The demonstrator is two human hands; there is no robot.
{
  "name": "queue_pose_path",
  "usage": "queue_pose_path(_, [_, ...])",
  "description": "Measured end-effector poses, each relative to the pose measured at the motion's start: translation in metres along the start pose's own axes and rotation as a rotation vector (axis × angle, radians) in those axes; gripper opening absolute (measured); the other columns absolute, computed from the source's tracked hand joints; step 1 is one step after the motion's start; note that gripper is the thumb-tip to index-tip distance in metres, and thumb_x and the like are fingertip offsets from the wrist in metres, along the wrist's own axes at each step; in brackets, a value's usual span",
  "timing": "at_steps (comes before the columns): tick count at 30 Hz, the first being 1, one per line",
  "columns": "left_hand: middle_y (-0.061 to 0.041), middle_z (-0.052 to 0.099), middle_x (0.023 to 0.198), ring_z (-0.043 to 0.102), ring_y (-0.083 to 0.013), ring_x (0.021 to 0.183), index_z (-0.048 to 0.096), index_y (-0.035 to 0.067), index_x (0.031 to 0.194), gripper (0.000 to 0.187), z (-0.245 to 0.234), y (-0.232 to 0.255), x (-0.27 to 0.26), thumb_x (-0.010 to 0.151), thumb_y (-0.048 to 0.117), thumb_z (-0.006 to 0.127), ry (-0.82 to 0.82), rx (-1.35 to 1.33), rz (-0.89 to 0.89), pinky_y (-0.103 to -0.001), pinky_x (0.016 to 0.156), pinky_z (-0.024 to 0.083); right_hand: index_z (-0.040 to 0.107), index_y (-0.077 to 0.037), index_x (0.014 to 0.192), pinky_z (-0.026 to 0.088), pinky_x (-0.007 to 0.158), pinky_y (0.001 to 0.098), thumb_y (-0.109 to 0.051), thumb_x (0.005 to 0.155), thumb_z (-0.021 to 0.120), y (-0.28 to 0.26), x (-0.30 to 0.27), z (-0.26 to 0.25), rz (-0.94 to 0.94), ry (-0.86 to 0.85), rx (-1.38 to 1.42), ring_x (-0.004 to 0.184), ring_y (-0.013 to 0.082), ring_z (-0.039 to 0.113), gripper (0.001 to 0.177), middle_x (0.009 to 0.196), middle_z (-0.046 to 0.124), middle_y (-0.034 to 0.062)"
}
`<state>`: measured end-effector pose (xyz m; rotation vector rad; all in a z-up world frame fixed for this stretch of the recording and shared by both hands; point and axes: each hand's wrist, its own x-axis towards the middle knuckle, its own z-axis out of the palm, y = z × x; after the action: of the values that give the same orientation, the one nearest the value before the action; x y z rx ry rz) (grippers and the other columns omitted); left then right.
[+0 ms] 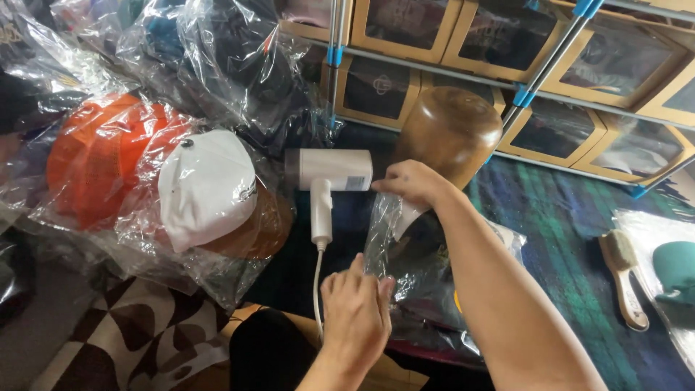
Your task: The person cleans a hat using a small steamer and a brush, and then places it into a clear plastic bag.
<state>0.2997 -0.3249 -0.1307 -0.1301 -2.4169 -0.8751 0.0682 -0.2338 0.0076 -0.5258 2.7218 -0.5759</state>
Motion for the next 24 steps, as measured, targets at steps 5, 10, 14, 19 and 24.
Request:
queue_pose_path(5, [-0.007, 0.069, 0.084, 0.054, -0.0354, 0.076, 0.055, 0.014, 0.09, 0.011, 0.013, -0.015, 0.018, 0.09, 0.008, 0.047, 0.104, 0.129, -0.187, -0.051, 0.07, 0.037, 0.078, -0.008, 0.104, 0.051, 0.084, 0.032, -0.034, 0.091, 0.061, -0.023, -0.029, -0.012, 0.023, -0.127, 0.009, 0.084, 0.0175, 0.068, 0.033, 0.091, 0.075, 0.0069])
queue_pose_path(10, [-0.007, 0.064, 0.077, 0.054, -0.0327, 0.075, 0.063, 0.012, 0.099, 0.041, 0.021, -0.021, 0.011, 0.067, -0.012, 0.051, 0.052, 0.149, -0.178, -0.048, 0.074, 0.036, 0.076, -0.011, 0.107, 0.05, 0.086, 0.0342, -0.037, 0.093, 0.061, -0.008, -0.013, -0.002, 0.011, -0.11, -0.004, 0.093, 0.0184, 0.068, 0.032, 0.101, 0.075, 0.0048])
queue_pose_path(14, [-0.003, 0.061, 0.07, 0.051, -0.027, 0.071, 0.063, 0.015, 0.087, 0.038, 0.025, -0.021, 0.005, 0.062, -0.011, 0.055, 0.112, 0.263, -0.125, -0.044, 0.074, 0.035, 0.069, -0.011, 0.113, 0.047, 0.087, 0.0392, -0.046, 0.098, 0.054, -0.007, -0.004, 0.007, 0.08, -0.09, -0.079, 0.099, 0.024, 0.063, 0.04, 0.115, 0.07, 0.0082])
queue_pose_path(19, [-0.003, 0.056, 0.066, 0.049, -0.0274, 0.068, 0.06, 0.014, 0.081, 0.035, 0.021, -0.015, 0.006, 0.059, -0.012, 0.052, 0.218, 0.255, -0.051, -0.044, 0.071, 0.034, 0.069, -0.013, 0.123, 0.048, 0.092, 0.0374, -0.044, 0.096, 0.057, -0.016, -0.007, 0.005, 0.037, -0.152, -0.059, 0.104, 0.0222, 0.067, 0.043, 0.119, 0.074, 0.0064])
queue_pose_path(24, [-0.004, 0.056, 0.065, 0.05, -0.0287, 0.07, 0.06, 0.015, 0.075, 0.027, 0.021, -0.014, 0.006, 0.062, -0.009, 0.056, 0.228, 0.302, -0.033, -0.044, 0.071, 0.035, 0.079, -0.011, 0.113, 0.05, 0.096, 0.0358, -0.032, 0.088, 0.069, -0.011, -0.004, 0.005, -0.073, -0.158, -0.025, 0.101, 0.0194, 0.073, 0.035, 0.108, 0.079, 0.0059])
